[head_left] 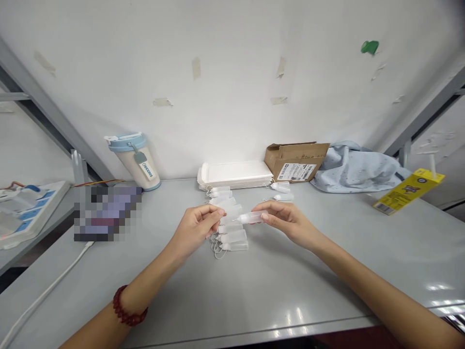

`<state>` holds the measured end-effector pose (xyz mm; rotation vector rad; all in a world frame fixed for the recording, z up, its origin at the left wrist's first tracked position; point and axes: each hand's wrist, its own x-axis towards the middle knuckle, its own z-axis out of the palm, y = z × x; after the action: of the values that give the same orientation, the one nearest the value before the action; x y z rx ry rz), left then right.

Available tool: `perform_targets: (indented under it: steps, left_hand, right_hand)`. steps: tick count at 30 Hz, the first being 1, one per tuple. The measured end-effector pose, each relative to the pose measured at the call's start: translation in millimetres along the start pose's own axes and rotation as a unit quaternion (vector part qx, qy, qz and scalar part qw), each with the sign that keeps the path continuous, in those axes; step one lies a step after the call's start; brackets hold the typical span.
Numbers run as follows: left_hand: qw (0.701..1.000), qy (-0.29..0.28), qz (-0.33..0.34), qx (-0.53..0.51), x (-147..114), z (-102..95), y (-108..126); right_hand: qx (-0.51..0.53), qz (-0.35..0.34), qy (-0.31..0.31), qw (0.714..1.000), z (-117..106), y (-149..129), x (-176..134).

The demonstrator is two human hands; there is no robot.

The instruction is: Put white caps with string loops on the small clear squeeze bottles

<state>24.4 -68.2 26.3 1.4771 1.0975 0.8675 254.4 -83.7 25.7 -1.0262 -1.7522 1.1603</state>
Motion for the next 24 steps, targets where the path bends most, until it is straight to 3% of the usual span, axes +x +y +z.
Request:
perform_targets:
  steps: [15,24]
  left_hand:
    - [0.999,-0.034,0.034,-0.005,-7.2,5.9,5.3]
    - [0.999,-0.032,0.021,-0.019,-7.5,6.4,5.8]
  right_hand:
    - [0.004,0.003,0.023,1.0,2.4,7.5,-0.6]
    - [-0.008,0.004,0.04,0.999,2.1,8.0,-1.2]
